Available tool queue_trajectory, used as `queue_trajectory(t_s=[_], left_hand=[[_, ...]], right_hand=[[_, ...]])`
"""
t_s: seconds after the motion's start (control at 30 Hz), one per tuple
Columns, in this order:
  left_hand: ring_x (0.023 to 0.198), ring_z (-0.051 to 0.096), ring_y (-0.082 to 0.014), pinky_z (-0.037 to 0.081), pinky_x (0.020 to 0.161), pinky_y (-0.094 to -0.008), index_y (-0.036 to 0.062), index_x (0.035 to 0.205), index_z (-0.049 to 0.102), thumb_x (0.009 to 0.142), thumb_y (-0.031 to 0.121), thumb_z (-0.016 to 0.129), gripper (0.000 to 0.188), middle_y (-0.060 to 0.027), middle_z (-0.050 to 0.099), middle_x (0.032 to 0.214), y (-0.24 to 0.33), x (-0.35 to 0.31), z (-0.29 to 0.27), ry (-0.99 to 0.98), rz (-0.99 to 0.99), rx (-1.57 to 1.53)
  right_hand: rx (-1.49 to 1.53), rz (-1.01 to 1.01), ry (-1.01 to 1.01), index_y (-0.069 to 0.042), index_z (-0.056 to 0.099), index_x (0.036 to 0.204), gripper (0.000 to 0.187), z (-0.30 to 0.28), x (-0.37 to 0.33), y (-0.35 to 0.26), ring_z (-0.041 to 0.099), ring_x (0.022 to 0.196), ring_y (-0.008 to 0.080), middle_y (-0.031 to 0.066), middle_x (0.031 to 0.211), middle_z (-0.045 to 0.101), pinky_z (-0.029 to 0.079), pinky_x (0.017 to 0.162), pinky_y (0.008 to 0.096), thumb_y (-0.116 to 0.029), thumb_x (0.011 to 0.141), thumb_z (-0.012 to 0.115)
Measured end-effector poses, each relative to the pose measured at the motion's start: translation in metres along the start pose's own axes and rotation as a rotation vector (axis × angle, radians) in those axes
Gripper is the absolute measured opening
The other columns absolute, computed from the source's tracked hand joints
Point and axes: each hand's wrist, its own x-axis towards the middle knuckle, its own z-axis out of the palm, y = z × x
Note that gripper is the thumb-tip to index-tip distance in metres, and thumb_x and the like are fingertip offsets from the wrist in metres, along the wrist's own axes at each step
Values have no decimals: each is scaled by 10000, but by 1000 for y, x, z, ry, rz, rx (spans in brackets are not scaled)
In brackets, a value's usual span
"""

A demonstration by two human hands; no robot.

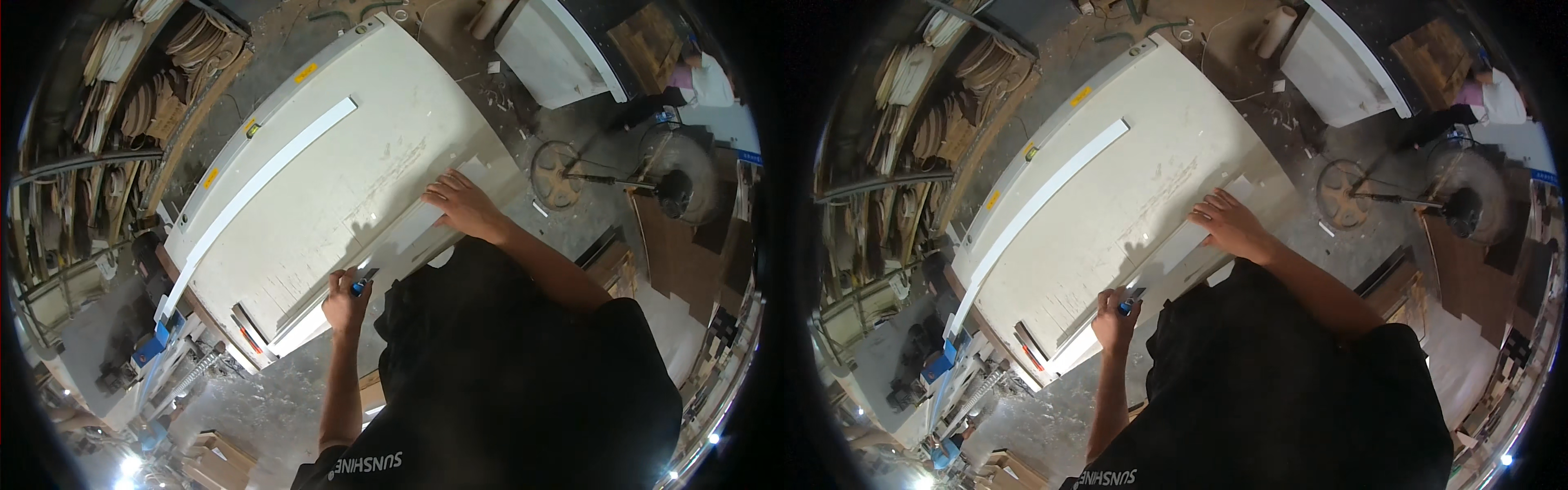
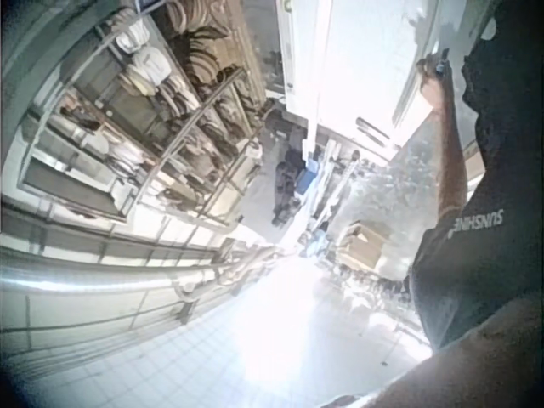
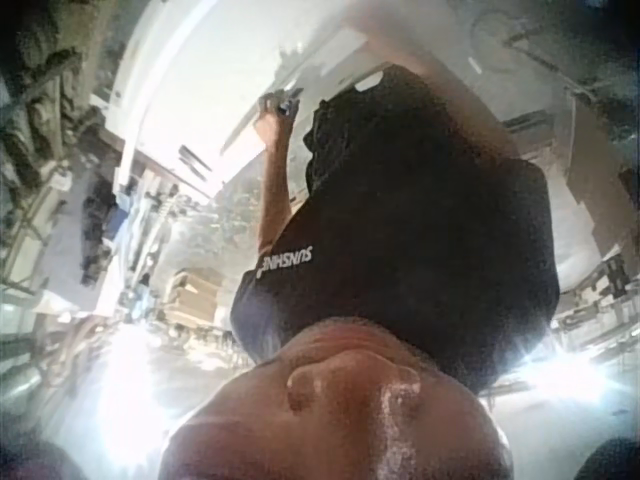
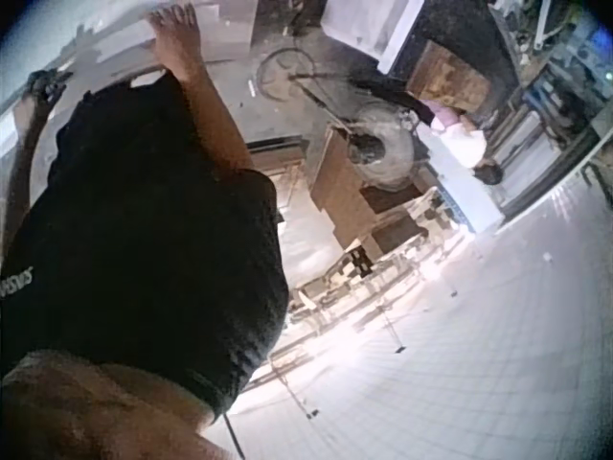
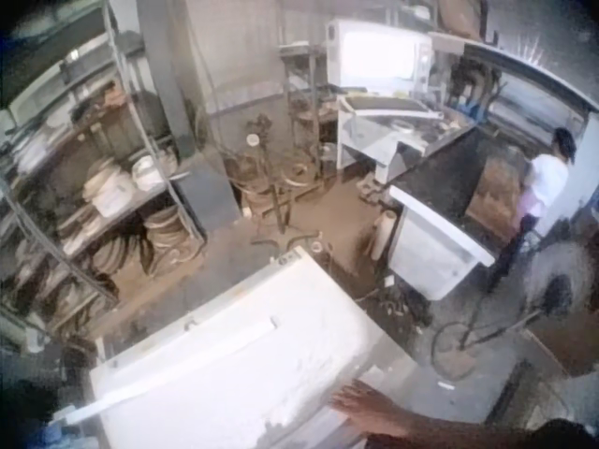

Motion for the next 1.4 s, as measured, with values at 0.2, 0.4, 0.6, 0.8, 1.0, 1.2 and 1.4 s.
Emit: queue_trajectory(t_s=[0.2,0.4,0.6,0.8,1.0,1.2,1.4], left_hand=[[944,771,-346,632,731,-500,196,1362,690,776,321,942,650,-58,741,1172,-15,-2,-4,4,-85,62],[972,770,-394,640,786,-497,141,1333,680,771,327,950,650,-108,734,1267,-39,3,-10,-149,-20,131],[798,771,-286,596,715,-397,4,1307,709,857,399,933,639,-169,788,961,-59,32,-33,-125,-20,-203],[693,669,-154,540,645,-316,-8,1369,687,926,264,868,551,-105,784,1029,98,168,-61,-283,121,-571],[1110,763,-306,593,944,-397,104,1431,697,900,377,865,621,-165,778,1234,262,212,2,-323,512,-60],[1127,753,-318,584,987,-432,143,1379,730,877,460,866,610,-97,787,1227,289,217,27,-495,516,67],[1073,762,-311,599,940,-441,169,1303,759,866,511,858,564,-79,797,1142,305,228,20,-578,540,158]], right_hand=[[13,-30,-131,-105,676,1294,598,9,5,25,620,1281,266,46,1284,693,436,1191,450,-247,765,915],[5,-51,-118,-102,686,1177,517,13,7,27,627,1244,261,37,1221,686,452,1130,415,-257,743,922],[75,-68,-9,-96,668,1389,767,6,3,6,568,1375,271,53,1366,662,326,1285,476,-444,755,923],[57,-35,-18,-98,625,1463,830,41,0,-9,502,1456,263,48,1465,617,294,1310,485,-486,779,891],[39,-24,138,-102,617,1445,734,71,-5,-16,452,1504,264,50,1508,588,314,1285,501,-437,830,833],[3,-32,359,-101,637,1383,508,82,-12,-12,451,1500,273,69,1492,583,319,1273,512,-336,938,707],[-64,-35,540,-88,673,1188,276,69,-8,-6,505,1430,245,46,1358,640,337,1264,462,-222,948,651]])
